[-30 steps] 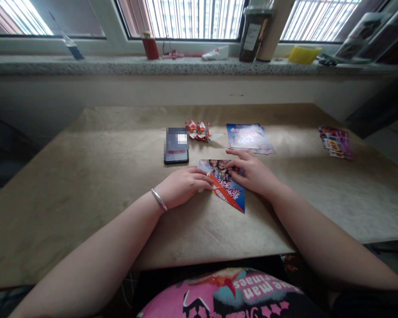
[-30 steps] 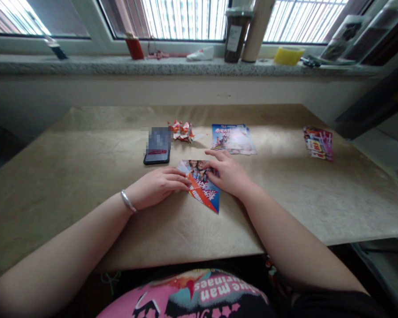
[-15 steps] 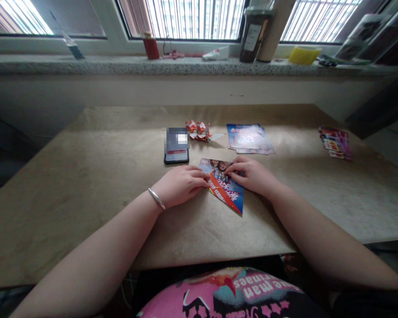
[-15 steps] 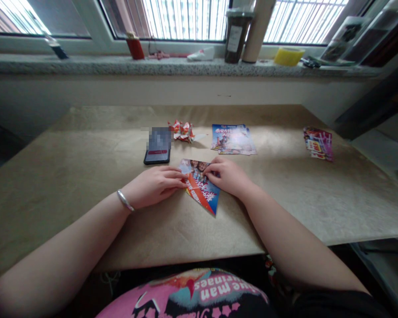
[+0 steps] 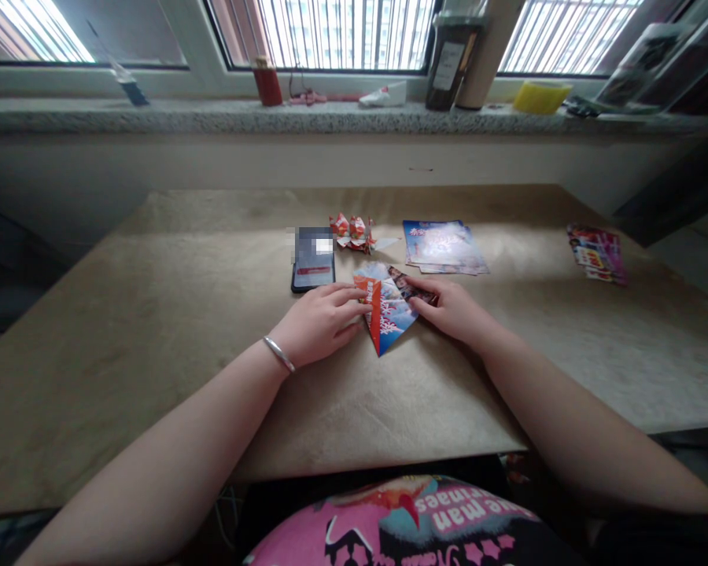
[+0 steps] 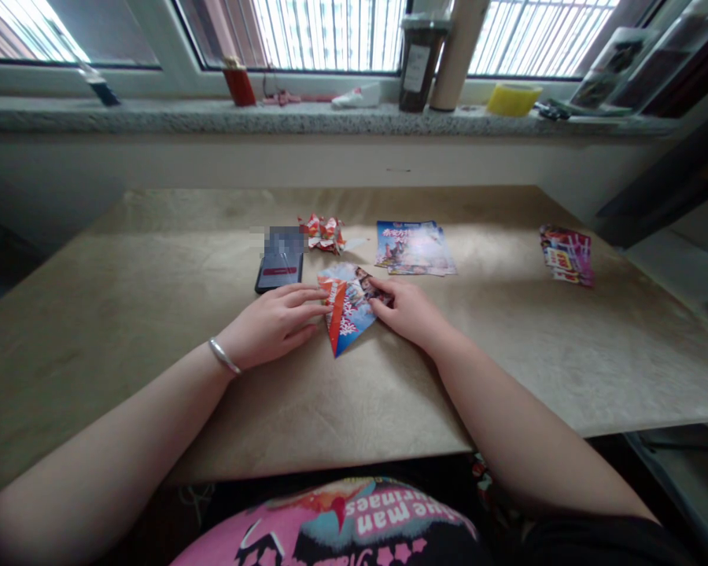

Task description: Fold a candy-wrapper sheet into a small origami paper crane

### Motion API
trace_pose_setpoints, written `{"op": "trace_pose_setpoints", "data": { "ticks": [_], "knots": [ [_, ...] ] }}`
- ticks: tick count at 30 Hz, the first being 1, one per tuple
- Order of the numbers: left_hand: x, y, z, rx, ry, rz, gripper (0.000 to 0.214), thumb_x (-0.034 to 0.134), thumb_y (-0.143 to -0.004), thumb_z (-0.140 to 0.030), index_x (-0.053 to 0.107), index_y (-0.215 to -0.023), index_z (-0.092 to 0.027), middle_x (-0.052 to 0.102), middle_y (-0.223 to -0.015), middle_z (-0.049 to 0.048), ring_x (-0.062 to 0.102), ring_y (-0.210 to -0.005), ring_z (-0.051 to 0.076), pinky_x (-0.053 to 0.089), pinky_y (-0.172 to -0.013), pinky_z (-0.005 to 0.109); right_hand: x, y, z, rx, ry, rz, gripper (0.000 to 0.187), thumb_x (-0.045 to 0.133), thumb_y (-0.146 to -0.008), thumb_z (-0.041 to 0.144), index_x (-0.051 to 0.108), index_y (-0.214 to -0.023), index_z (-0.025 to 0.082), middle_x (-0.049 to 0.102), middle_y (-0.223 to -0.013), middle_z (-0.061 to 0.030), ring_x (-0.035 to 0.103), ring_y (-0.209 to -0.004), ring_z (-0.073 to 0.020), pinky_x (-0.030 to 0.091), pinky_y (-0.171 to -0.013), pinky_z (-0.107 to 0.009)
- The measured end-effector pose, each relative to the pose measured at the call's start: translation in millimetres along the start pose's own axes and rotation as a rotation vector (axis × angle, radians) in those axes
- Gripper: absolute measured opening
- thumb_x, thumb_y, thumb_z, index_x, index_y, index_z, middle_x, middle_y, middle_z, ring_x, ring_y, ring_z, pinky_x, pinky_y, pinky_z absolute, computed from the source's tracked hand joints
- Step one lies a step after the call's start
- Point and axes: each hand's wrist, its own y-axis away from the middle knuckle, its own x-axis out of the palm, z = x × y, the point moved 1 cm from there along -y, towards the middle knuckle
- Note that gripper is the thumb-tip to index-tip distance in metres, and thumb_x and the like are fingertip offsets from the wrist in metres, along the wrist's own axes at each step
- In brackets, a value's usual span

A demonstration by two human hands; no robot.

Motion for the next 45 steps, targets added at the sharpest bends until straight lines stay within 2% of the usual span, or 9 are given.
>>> {"op": "trace_pose_setpoints", "data": {
  "ticks": [5,13,22,28,35,40,45],
  "knots": [
    [0.8,0.0,-5.5,0.037,0.033,0.047,0.030,0.049,-0.090,-0.032,0.062,-0.115,-0.022,0.058,-0.125,0.0051,0.048,-0.119,0.022,0.042,-0.102,0.040,1.9,1.1,4.8,-0.003,0.107,0.014,0.046,0.056,-0.080,0.032,0.060,-0.121,0.013,0.066,-0.111,-0.0142,0.061,-0.099,-0.0280,0.048,-0.087,-0.041],
    [2.2,0.6,-7.4,0.006,-0.016,0.066,0.031,0.050,-0.089,-0.039,0.065,-0.112,-0.025,0.058,-0.125,0.0046,0.047,-0.120,0.023,0.041,-0.102,0.040,2.3,2.3,8.3,-0.012,0.133,0.033,0.046,0.053,-0.082,0.033,0.058,-0.124,0.014,0.066,-0.111,-0.0134,0.062,-0.098,-0.0270,0.048,-0.086,-0.040],
    [-5.8,0.3,-11.5,-0.083,-0.171,0.050,0.027,0.048,-0.090,-0.035,0.068,-0.101,-0.022,0.062,-0.119,0.0052,0.052,-0.113,0.025,0.038,-0.099,0.045,3.4,1.8,7.9,-0.014,0.009,0.090,0.044,0.056,-0.080,0.028,0.061,-0.121,0.013,0.065,-0.116,-0.0124,0.062,-0.103,-0.0249,0.049,-0.089,-0.036],
    [-2.6,0.5,-12.0,-0.071,-0.097,0.077,0.043,0.060,-0.080,-0.050,0.064,-0.110,-0.020,0.062,-0.120,0.0058,0.052,-0.113,0.026,0.039,-0.098,0.043,4.5,2.5,9.1,0.000,-0.036,0.107,0.044,0.057,-0.081,0.028,0.060,-0.122,0.014,0.064,-0.120,-0.0128,0.061,-0.106,-0.0260,0.048,-0.092,-0.039],
    [-1.9,-0.6,-17.6,-0.065,-0.108,0.042,0.024,0.055,-0.084,-0.032,0.068,-0.100,-0.021,0.067,-0.107,0.0053,0.058,-0.101,0.023,0.045,-0.089,0.040,3.4,3.3,9.3,-0.034,-0.063,0.101,0.041,0.057,-0.082,0.030,0.061,-0.121,0.017,0.064,-0.121,-0.0110,0.062,-0.105,-0.0246,0.049,-0.090,-0.039],
    [-4.7,-0.3,-14.3,-0.070,-0.147,0.035,0.021,0.050,-0.085,-0.024,0.070,-0.090,-0.018,0.069,-0.094,0.0062,0.061,-0.090,0.021,0.047,-0.084,0.037,1.4,2.2,8.8,-0.074,0.000,0.149,0.037,0.059,-0.080,0.031,0.066,-0.114,0.017,0.070,-0.103,-0.0092,0.064,-0.080,-0.0195,0.050,-0.072,-0.032],
    [-4.8,-0.7,-10.6,-0.085,-0.128,0.038,0.021,0.049,-0.084,-0.022,0.070,-0.087,-0.017,0.070,-0.093,0.0059,0.063,-0.087,0.020,0.050,-0.081,0.035,-0.5,3.2,5.5,-0.181,0.025,0.151,0.042,0.068,-0.073,0.033,0.066,-0.114,0.021,0.067,-0.101,-0.0083,0.060,-0.089,-0.0200,0.048,-0.077,-0.030]
  ]
}}
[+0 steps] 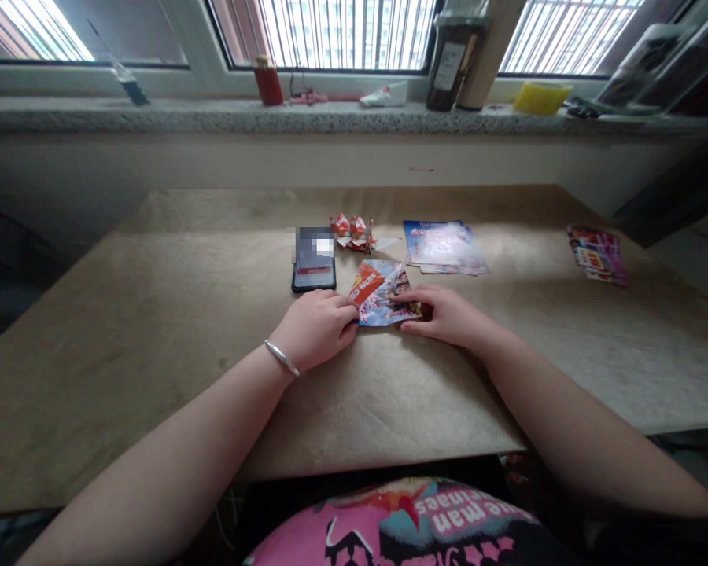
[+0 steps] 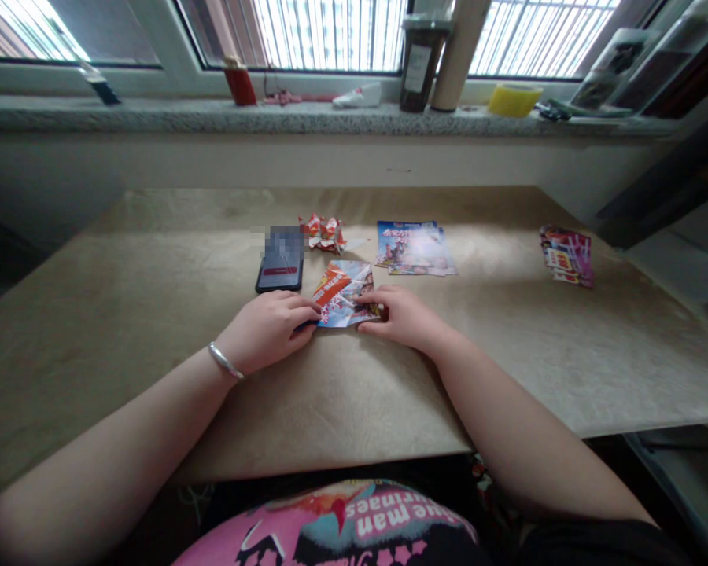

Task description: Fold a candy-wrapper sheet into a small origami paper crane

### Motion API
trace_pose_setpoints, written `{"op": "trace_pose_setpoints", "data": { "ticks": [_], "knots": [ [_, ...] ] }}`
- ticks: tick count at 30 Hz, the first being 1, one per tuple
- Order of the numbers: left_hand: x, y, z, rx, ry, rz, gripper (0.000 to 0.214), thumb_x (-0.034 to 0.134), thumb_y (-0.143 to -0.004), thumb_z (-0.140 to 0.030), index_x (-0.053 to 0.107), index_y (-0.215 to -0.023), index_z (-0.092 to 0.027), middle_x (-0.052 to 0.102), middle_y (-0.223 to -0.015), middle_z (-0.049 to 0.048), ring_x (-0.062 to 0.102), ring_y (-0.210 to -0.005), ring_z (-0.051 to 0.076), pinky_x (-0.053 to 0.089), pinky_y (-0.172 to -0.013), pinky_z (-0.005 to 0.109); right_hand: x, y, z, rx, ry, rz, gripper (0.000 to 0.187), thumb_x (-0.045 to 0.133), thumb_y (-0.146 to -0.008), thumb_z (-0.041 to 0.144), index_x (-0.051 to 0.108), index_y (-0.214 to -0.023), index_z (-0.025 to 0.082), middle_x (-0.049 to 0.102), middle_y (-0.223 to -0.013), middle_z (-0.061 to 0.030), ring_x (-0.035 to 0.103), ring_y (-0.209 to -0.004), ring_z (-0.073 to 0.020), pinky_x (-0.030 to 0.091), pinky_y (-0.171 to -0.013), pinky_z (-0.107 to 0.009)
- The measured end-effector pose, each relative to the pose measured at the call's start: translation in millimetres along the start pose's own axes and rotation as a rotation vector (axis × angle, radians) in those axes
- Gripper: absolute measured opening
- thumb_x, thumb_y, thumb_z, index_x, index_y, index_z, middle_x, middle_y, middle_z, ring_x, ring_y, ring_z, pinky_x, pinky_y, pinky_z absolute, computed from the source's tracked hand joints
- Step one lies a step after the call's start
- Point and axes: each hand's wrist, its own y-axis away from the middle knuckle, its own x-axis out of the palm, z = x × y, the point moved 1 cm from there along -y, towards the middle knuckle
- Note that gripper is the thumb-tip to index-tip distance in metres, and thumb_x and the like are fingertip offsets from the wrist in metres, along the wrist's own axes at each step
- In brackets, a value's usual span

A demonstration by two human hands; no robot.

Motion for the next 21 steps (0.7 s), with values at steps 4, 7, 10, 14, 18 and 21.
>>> {"op": "trace_pose_setpoints", "data": {
  "ticks": [4,7,10,14,18,21],
  "knots": [
    [0.5,0.1,1.2,0.015,0.016,0.014,0.020,0.051,-0.084,-0.023,0.070,-0.089,-0.018,0.070,-0.096,0.0053,0.063,-0.089,0.019,0.050,-0.083,0.035,-0.8,1.8,-0.8,0.009,0.056,0.010,0.029,0.068,-0.075,0.033,0.072,-0.102,0.024,0.062,-0.084,-0.0048,0.057,-0.072,-0.0150,0.045,-0.068,-0.027],
    [1.1,0.3,2.9,0.019,0.028,0.018,0.020,0.051,-0.084,-0.023,0.070,-0.090,-0.018,0.070,-0.098,0.0052,0.063,-0.089,0.019,0.050,-0.083,0.035,-2.6,3.2,1.1,-0.036,0.126,-0.050,0.020,0.067,-0.075,0.033,0.075,-0.092,0.026,0.057,-0.078,-0.0038,0.054,-0.071,-0.0150,0.043,-0.065,-0.028],
    [1.4,0.0,4.9,0.045,0.041,0.013,0.020,0.051,-0.085,-0.022,0.069,-0.091,-0.018,0.070,-0.097,0.0056,0.063,-0.090,0.019,0.050,-0.083,0.034,-5.2,4.3,3.8,-0.122,0.221,-0.104,0.012,0.067,-0.075,0.030,0.075,-0.082,0.027,0.059,-0.085,-0.0053,0.055,-0.079,-0.0177,0.044,-0.071,-0.031],
    [2.3,-0.3,6.1,0.094,0.051,0.018,0.019,0.053,-0.083,-0.021,0.069,-0.093,-0.018,0.070,-0.101,0.0059,0.063,-0.090,0.018,0.051,-0.084,0.034,-7.5,4.0,5.8,-0.230,0.224,-0.044,0.007,0.066,-0.075,0.027,0.073,-0.073,0.025,0.065,-0.094,-0.0047,0.055,-0.090,-0.0203,0.043,-0.083,-0.036],
    [4.2,0.1,6.2,0.114,0.060,0.011,0.021,0.052,-0.084,-0.020,0.069,-0.097,-0.019,0.069,-0.106,0.0052,0.062,-0.092,0.018,0.051,-0.084,0.034,-8.2,2.3,5.1,-0.238,0.093,0.051,0.012,0.059,-0.080,0.025,0.067,-0.073,0.021,0.068,-0.087,-0.0047,0.058,-0.086,-0.0180,0.045,-0.080,-0.032],
    [5.3,0.2,6.5,0.116,0.074,0.020,0.022,0.051,-0.085,-0.021,0.069,-0.099,-0.018,0.068,-0.107,0.0050,0.062,-0.094,0.019,0.051,-0.086,0.035,-8.7,1.6,4.1,-0.199,0.040,0.047,0.014,0.055,-0.083,0.025,0.065,-0.075,0.019,0.068,-0.083,-0.0058,0.058,-0.082,-0.0181,0.045,-0.077,-0.031]
  ]
}}
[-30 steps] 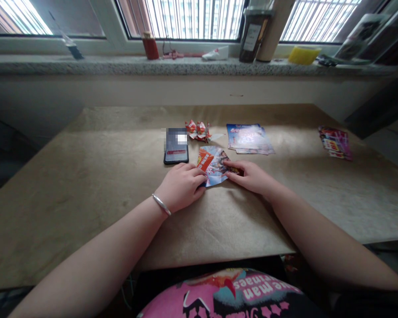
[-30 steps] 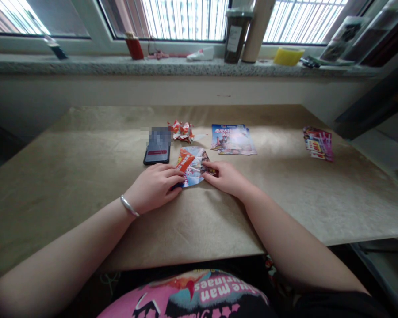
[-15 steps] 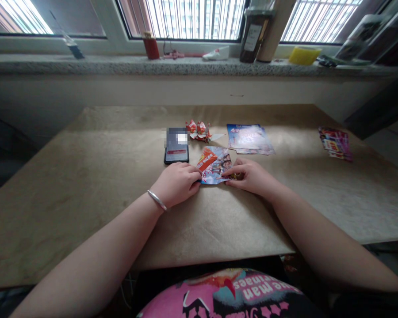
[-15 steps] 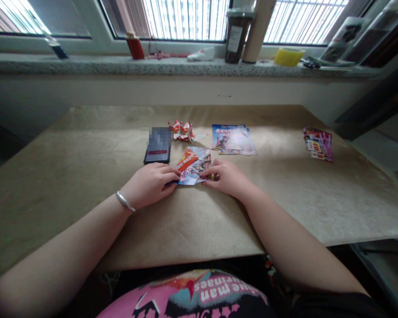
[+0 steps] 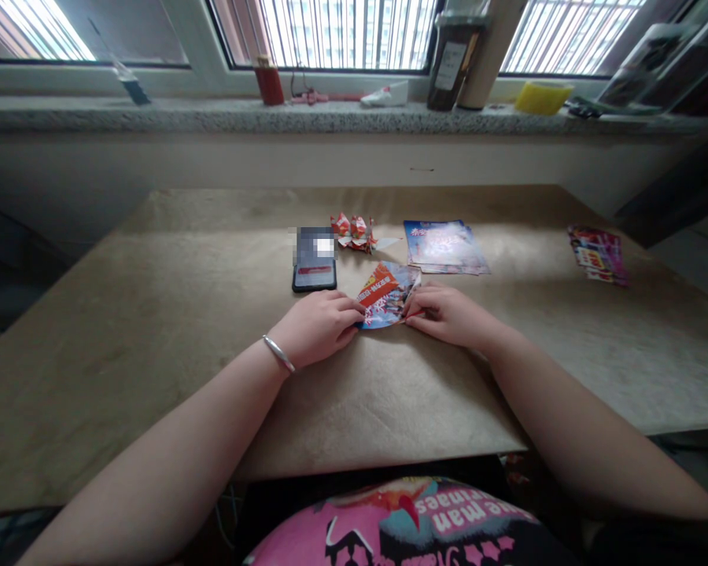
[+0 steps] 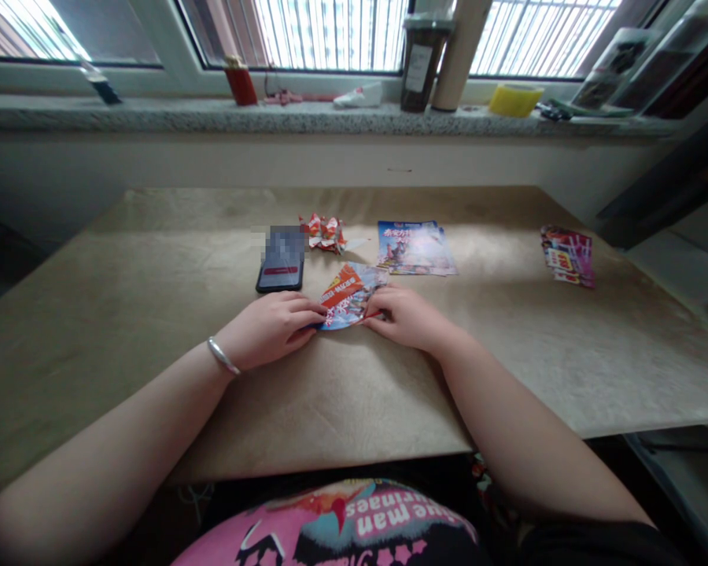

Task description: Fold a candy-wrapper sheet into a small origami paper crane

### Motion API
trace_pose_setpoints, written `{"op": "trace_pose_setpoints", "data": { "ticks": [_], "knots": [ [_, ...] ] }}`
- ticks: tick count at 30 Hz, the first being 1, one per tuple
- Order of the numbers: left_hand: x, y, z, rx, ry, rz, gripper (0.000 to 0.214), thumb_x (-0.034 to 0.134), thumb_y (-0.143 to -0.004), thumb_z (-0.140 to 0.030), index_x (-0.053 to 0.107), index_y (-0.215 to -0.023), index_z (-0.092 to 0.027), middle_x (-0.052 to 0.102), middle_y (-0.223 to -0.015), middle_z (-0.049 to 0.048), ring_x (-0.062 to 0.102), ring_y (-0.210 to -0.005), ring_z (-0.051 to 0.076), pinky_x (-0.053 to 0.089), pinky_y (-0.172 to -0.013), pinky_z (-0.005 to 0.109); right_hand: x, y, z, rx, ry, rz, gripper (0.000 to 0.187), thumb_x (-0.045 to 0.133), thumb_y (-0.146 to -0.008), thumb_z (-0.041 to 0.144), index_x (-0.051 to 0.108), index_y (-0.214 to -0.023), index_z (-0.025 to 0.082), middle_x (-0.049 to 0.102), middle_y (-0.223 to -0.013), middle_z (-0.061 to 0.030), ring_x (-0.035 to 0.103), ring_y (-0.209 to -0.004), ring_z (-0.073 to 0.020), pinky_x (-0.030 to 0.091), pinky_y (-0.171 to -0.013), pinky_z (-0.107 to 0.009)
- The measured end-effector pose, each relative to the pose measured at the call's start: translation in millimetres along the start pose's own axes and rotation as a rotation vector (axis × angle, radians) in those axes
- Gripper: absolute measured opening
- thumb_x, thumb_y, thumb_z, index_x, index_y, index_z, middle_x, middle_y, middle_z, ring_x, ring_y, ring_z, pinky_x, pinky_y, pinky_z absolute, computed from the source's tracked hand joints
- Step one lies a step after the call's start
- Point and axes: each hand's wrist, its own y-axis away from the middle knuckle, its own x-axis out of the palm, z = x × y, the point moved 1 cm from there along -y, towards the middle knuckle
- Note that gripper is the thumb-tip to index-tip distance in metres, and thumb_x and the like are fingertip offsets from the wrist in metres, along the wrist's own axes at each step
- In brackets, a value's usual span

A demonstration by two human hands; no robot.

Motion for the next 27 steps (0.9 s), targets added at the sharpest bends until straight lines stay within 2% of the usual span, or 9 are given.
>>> {"op": "trace_pose_setpoints", "data": {
  "ticks": [6,13,22,27],
  "knots": [
    [1.5,0.0,-0.6,0.019,0.099,0.006,0.025,0.050,-0.086,-0.020,0.067,-0.105,-0.019,0.067,-0.111,0.0059,0.060,-0.098,0.018,0.051,-0.089,0.034,-3.0,2.0,-1.8,0.164,-0.006,-0.021,0.015,0.054,-0.082,0.027,0.066,-0.079,0.018,0.069,-0.081,-0.0049,0.059,-0.073,-0.0171,0.042,-0.066,-0.027],
    [3.7,-0.6,-4.9,0.051,0.112,0.019,0.030,0.050,-0.087,-0.023,0.062,-0.114,-0.019,0.062,-0.118,0.0071,0.056,-0.105,0.020,0.048,-0.093,0.036,-6.4,4.4,-10.2,0.297,-0.012,-0.039,0.020,0.051,-0.082,0.032,0.065,-0.081,0.019,0.065,-0.072,-0.0019,0.053,-0.060,-0.0136,0.036,-0.055,-0.024],
    [1.4,-0.4,-5.0,0.037,0.126,0.043,0.032,0.049,-0.087,-0.022,0.061,-0.116,-0.019,0.063,-0.115,0.0071,0.056,-0.105,0.019,0.048,-0.093,0.034,-1.7,3.6,-17.6,0.396,-0.032,-0.075,0.022,0.052,-0.081,0.038,0.061,-0.080,0.018,0.057,-0.063,-0.0001,0.048,-0.057,-0.0127,0.034,-0.052,-0.024],
    [-1.6,1.3,-6.3,-0.031,0.107,0.100,0.047,0.052,-0.085,-0.024,0.048,-0.131,-0.019,0.060,-0.119,0.0119,0.058,-0.107,0.021,0.049,-0.091,0.035,2.2,3.4,-24.9,0.432,-0.081,-0.097,0.021,0.052,-0.081,0.039,0.056,-0.081,0.019,0.059,-0.067,-0.0007,0.050,-0.059,-0.0135,0.035,-0.052,-0.024]
  ]
}}
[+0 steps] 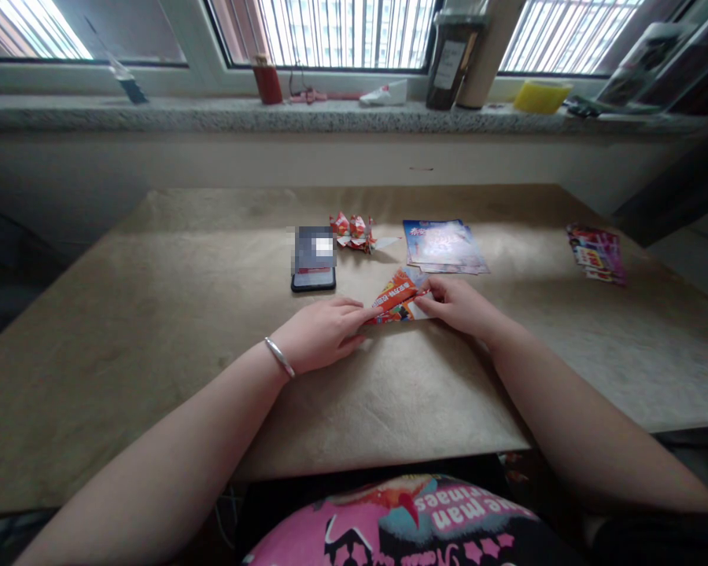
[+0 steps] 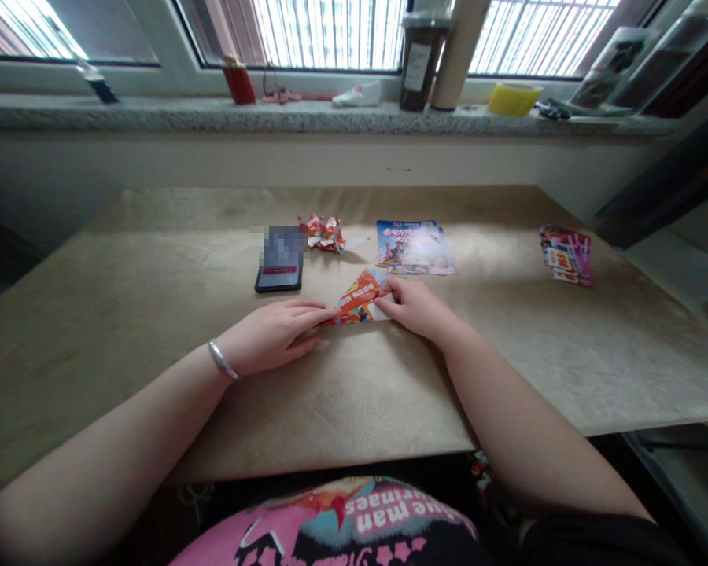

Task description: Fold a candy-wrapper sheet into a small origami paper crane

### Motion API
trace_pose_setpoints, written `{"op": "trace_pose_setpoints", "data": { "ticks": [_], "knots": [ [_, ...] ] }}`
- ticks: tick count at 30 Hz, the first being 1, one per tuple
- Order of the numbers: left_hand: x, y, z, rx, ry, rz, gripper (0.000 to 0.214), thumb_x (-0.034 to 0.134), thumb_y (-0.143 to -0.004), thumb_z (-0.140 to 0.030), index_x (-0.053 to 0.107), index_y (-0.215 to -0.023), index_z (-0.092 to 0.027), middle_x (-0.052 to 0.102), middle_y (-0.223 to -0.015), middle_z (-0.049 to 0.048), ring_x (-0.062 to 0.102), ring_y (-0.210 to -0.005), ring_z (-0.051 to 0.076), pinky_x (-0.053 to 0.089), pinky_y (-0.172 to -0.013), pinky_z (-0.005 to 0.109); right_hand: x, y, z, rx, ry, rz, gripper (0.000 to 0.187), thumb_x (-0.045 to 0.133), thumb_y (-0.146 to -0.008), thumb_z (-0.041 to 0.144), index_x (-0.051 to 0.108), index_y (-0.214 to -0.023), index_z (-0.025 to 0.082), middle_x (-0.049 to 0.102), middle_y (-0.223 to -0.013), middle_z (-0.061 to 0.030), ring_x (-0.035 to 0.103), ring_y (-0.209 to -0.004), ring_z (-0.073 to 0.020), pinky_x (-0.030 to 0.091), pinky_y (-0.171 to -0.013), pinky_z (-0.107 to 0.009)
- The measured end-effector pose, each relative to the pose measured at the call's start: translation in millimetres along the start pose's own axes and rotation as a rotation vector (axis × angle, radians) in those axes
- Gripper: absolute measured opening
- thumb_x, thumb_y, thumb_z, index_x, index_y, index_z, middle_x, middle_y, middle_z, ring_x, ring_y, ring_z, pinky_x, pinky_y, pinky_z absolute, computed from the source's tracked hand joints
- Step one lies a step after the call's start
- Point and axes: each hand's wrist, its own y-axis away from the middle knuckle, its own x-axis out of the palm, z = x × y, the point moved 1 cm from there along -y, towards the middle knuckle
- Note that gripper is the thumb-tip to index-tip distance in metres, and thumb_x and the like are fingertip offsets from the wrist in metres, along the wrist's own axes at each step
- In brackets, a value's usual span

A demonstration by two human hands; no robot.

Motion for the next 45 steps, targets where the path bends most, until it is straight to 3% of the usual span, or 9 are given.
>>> {"op": "trace_pose_setpoints", "data": {
  "ticks": [5,10,18,35,41,45],
  "knots": [
    [1.5,1.0,-1.2,0.015,-0.037,-0.017,0.047,0.047,-0.084,-0.015,0.048,-0.130,-0.025,0.061,-0.118,0.0080,0.060,-0.102,0.019,0.050,-0.089,0.034,1.1,-2.0,0.8,0.030,0.043,-0.029,0.022,0.053,-0.080,0.040,0.055,-0.082,0.019,0.058,-0.066,-0.0002,0.048,-0.058,-0.0134,0.033,-0.052,-0.024],
    [3.9,0.0,-1.7,0.047,-0.038,-0.037,0.042,0.046,-0.086,-0.014,0.051,-0.126,-0.021,0.061,-0.119,0.0074,0.056,-0.108,0.018,0.048,-0.094,0.034,1.3,-2.6,4.9,0.080,0.165,-0.049,0.022,0.053,-0.080,0.041,0.057,-0.080,0.020,0.059,-0.067,-0.0006,0.048,-0.058,-0.0134,0.031,-0.052,-0.024],
    [8.5,-1.1,-2.9,0.061,-0.109,-0.055,0.039,0.046,-0.086,-0.014,0.054,-0.124,-0.018,0.061,-0.115,0.0084,0.056,-0.102,0.020,0.050,-0.089,0.035,3.6,-3.1,10.5,0.114,0.272,-0.062,0.020,0.052,-0.081,0.039,0.056,-0.083,0.020,0.061,-0.072,-0.0027,0.051,-0.063,-0.0156,0.030,-0.055,-0.025],
    [2.9,-1.3,-7.2,0.024,-0.151,-0.040,0.037,0.046,-0.088,-0.017,0.055,-0.124,-0.022,0.065,-0.113,0.0057,0.059,-0.101,0.019,0.052,-0.085,0.034,4.7,-6.1,3.6,0.111,0.155,-0.069,0.019,0.058,-0.077,0.038,0.059,-0.082,0.020,0.051,-0.061,0.0023,0.045,-0.056,-0.0125,0.028,-0.051,-0.025],
    [4.6,-1.5,-8.0,0.021,-0.172,-0.028,0.036,0.047,-0.087,-0.016,0.056,-0.122,-0.019,0.064,-0.114,0.0061,0.058,-0.102,0.019,0.052,-0.085,0.034,6.0,-7.3,1.0,0.080,-0.040,-0.102,0.025,0.055,-0.080,0.032,0.054,-0.101,0.021,0.053,-0.064,0.0032,0.049,-0.057,-0.0132,0.034,-0.053,-0.025],
    [5.4,-1.6,-7.5,0.021,-0.171,-0.036,0.036,0.047,-0.087,-0.016,0.057,-0.121,-0.019,0.064,-0.114,0.0060,0.058,-0.101,0.019,0.052,-0.086,0.035,7.3,-7.4,1.0,0.068,0.017,-0.097,0.015,0.056,-0.079,0.029,0.058,-0.091,0.021,0.054,-0.064,0.0022,0.049,-0.058,-0.0134,0.033,-0.053,-0.025]
  ]
}}
